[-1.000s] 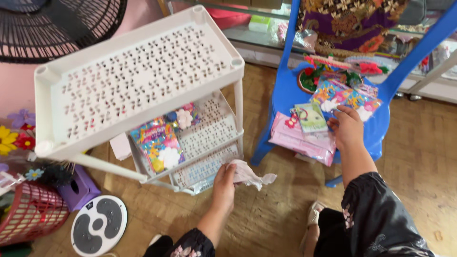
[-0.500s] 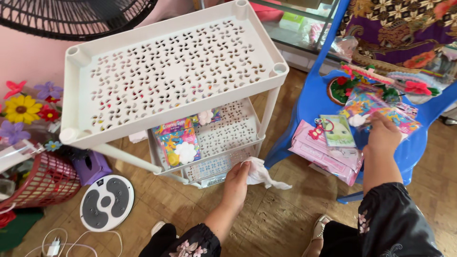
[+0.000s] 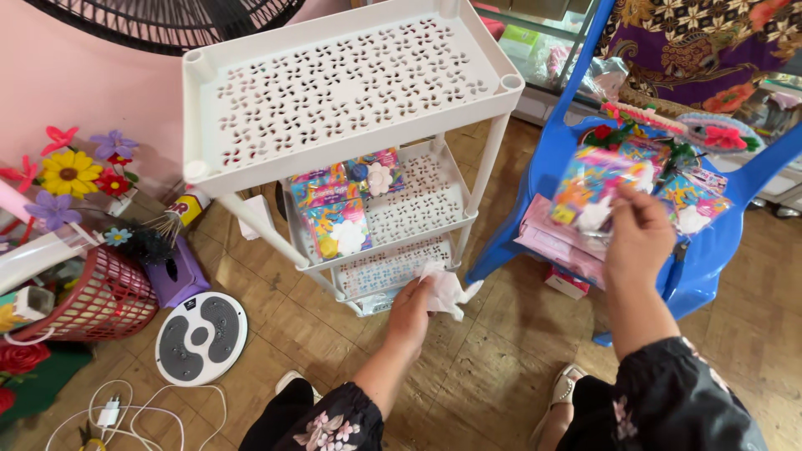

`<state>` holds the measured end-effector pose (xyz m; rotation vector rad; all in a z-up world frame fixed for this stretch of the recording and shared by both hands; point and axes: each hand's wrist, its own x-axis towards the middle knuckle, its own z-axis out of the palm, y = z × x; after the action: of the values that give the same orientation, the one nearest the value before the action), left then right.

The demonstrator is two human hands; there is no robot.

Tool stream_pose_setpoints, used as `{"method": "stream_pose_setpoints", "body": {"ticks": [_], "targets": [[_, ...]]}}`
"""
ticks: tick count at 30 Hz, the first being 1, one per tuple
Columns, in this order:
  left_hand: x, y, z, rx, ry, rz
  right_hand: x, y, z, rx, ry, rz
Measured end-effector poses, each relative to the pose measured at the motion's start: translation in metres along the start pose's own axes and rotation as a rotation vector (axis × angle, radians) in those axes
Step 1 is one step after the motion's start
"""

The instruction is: The person wipes the surfaces of various small packaged items and decorative objects with a white cloth. They handle each item individually, wiping it and then placing it into a white plastic shelving unit or onto a blue chair.

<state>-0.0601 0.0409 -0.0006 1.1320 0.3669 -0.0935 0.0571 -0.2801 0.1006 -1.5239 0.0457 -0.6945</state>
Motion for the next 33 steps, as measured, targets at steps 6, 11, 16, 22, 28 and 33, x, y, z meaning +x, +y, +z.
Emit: {"method": "stream_pose_setpoints", "body": {"ticks": [6,11,16,22,28,33], "targets": [[-0.033,0.024,-0.011,-0.135,-0.165,-0.137,-0.119,-0.049,0.026,0.139,-0.25,0.413],[-0.069,0.036,-0.017,-0.359,-0.323,-0.214,-0.2,-0.058,0.056,0.057,-0.584,0.394],[-0.079,0.04,-0.026,-0.322,-0.27,-0.112,-0.201,-0.054,0.071,0.325,-0.837,0.29],[-0.073,0.046,-0.041,-0.255,-0.185,-0.165,-0.182,-0.025,0.083,0.207,-1.132,0.552],[-0.059,0.048,-0.049,-0.245,-0.192,-0.077,-0.154,0.017,0.082,-0.132,-0.55,0.565],[-0.058,0.042,-0.044,-0.283,-0.313,-0.111,-0.175,-0.008,0.095,-0.146,-0.281,0.438]]}}
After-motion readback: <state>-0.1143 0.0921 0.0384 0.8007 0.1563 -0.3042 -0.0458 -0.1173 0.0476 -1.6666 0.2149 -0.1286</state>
